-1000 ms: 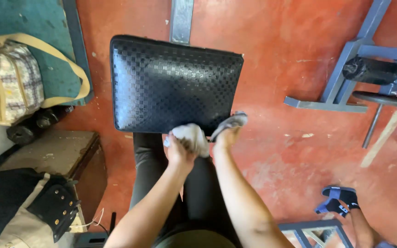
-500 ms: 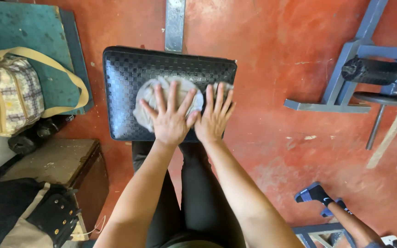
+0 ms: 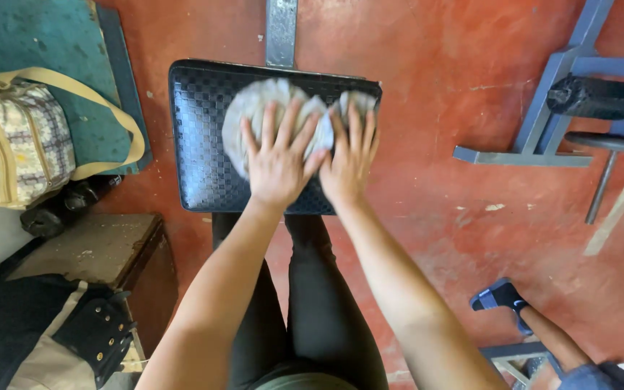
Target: Wiping down various pieces of weightlifting equipment and benches with rags.
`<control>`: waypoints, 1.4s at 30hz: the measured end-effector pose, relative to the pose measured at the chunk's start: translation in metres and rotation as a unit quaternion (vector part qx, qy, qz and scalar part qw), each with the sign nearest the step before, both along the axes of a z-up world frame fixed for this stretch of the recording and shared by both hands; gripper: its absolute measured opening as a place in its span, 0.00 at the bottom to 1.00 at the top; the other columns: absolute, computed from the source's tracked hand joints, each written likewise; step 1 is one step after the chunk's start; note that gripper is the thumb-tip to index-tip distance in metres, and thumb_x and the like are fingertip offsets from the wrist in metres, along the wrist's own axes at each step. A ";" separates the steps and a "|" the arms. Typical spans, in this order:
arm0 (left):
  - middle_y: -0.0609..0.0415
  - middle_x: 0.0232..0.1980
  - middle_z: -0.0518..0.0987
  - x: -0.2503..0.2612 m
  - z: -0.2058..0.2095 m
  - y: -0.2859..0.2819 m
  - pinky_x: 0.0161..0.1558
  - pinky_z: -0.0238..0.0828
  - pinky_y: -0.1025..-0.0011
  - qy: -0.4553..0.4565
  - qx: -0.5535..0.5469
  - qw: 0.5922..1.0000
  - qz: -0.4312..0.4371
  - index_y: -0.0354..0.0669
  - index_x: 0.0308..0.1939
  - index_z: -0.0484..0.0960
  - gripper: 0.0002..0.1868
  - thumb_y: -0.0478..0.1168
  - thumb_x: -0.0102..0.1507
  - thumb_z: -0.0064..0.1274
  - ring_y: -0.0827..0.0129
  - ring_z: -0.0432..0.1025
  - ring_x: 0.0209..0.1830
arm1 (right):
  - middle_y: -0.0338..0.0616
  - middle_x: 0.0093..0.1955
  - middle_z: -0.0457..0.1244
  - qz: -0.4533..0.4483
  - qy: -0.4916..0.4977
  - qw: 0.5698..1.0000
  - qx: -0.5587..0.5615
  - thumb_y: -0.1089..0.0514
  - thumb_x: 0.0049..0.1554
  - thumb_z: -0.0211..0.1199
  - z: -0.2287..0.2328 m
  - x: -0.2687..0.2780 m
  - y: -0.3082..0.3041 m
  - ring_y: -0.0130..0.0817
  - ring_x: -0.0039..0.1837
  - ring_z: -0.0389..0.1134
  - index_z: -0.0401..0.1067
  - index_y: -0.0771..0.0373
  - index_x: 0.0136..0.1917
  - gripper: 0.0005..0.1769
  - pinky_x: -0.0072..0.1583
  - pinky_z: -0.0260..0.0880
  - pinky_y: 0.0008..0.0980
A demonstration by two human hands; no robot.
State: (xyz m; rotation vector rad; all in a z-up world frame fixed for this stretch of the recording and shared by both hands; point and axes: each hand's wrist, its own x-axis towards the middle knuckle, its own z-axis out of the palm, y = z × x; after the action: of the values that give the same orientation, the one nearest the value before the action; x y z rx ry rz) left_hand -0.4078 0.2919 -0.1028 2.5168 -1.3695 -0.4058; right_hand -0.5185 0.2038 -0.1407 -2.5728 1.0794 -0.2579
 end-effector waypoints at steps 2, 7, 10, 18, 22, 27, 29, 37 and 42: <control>0.60 0.83 0.56 -0.030 -0.003 0.055 0.73 0.33 0.29 -0.010 0.014 1.000 -0.022 0.71 0.76 0.65 0.32 0.69 0.70 0.32 0.50 0.45 0.83 | 0.50 0.82 0.50 0.027 -0.002 1.000 0.007 0.54 0.46 0.74 0.010 -0.035 0.043 0.65 0.82 0.44 0.65 0.54 0.75 0.44 0.75 0.45 0.69; 0.64 0.84 0.53 -0.072 -0.011 0.138 0.73 0.36 0.32 -0.046 0.028 0.997 -0.057 0.79 0.78 0.58 0.31 0.64 0.70 0.34 0.52 0.45 0.83 | 0.47 0.84 0.47 0.113 0.023 0.992 0.050 0.52 0.49 0.69 -0.001 -0.098 0.111 0.63 0.84 0.37 0.60 0.47 0.79 0.45 0.76 0.28 0.73; 0.65 0.83 0.54 -0.067 -0.017 0.128 0.73 0.32 0.31 -0.039 0.024 0.998 -0.052 0.79 0.78 0.59 0.29 0.64 0.72 0.29 0.53 0.43 0.83 | 0.46 0.84 0.48 0.127 0.027 0.990 0.048 0.52 0.51 0.68 -0.004 -0.089 0.097 0.62 0.84 0.38 0.60 0.47 0.79 0.44 0.77 0.28 0.74; 0.62 0.78 0.65 0.009 -0.014 0.005 0.69 0.36 0.26 -0.044 -0.033 0.998 0.028 0.73 0.72 0.72 0.26 0.62 0.71 0.34 0.49 0.51 0.80 | 0.42 0.81 0.53 0.032 0.060 0.998 0.002 0.57 0.56 0.66 -0.002 0.014 0.001 0.56 0.83 0.44 0.63 0.51 0.77 0.37 0.76 0.37 0.71; 0.59 0.73 0.69 0.060 -0.023 -0.030 0.69 0.35 0.26 -0.028 -0.039 0.998 0.032 0.70 0.66 0.77 0.26 0.65 0.70 0.35 0.48 0.52 0.79 | 0.33 0.80 0.52 -0.043 0.124 0.991 0.000 0.49 0.63 0.57 -0.020 0.057 -0.020 0.46 0.83 0.42 0.59 0.41 0.78 0.31 0.76 0.38 0.70; 0.54 0.58 0.78 0.124 -0.032 -0.021 0.64 0.39 0.23 -0.054 0.048 0.985 0.156 0.64 0.56 0.83 0.30 0.69 0.72 0.28 0.47 0.61 0.68 | 0.30 0.79 0.54 -0.059 0.115 0.991 -0.020 0.39 0.69 0.47 -0.027 0.063 -0.022 0.48 0.82 0.47 0.49 0.38 0.83 0.31 0.73 0.43 0.74; 0.52 0.63 0.72 0.131 -0.026 0.002 0.54 0.57 0.34 -0.019 0.006 0.971 0.240 0.65 0.57 0.81 0.25 0.67 0.69 0.38 0.43 0.64 0.63 | 0.35 0.79 0.56 -0.043 0.093 0.994 0.022 0.41 0.68 0.48 -0.006 0.068 -0.019 0.53 0.82 0.47 0.48 0.45 0.82 0.32 0.75 0.38 0.73; 0.30 0.60 0.72 0.049 -0.025 0.144 0.49 0.73 0.39 0.082 -0.052 0.928 0.359 0.46 0.76 0.63 0.32 0.60 0.74 0.39 0.28 0.71 0.57 | 0.38 0.76 0.61 0.036 -0.055 0.997 -0.030 0.44 0.69 0.49 -0.023 0.090 -0.006 0.48 0.78 0.58 0.57 0.50 0.80 0.29 0.78 0.41 0.60; 0.32 0.63 0.68 0.029 -0.020 0.166 0.50 0.72 0.44 0.026 -0.045 0.958 0.281 0.39 0.75 0.63 0.39 0.61 0.69 0.44 0.33 0.70 0.54 | 0.41 0.76 0.58 -0.074 -0.053 0.992 -0.091 0.36 0.64 0.52 -0.037 0.106 -0.004 0.41 0.75 0.61 0.65 0.51 0.75 0.32 0.74 0.51 0.52</control>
State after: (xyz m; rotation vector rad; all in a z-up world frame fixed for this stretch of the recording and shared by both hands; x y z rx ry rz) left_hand -0.3790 0.4583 -0.1228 2.6436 -0.5869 -0.2779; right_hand -0.4125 0.2003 -0.1772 -2.6030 1.2615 -0.5456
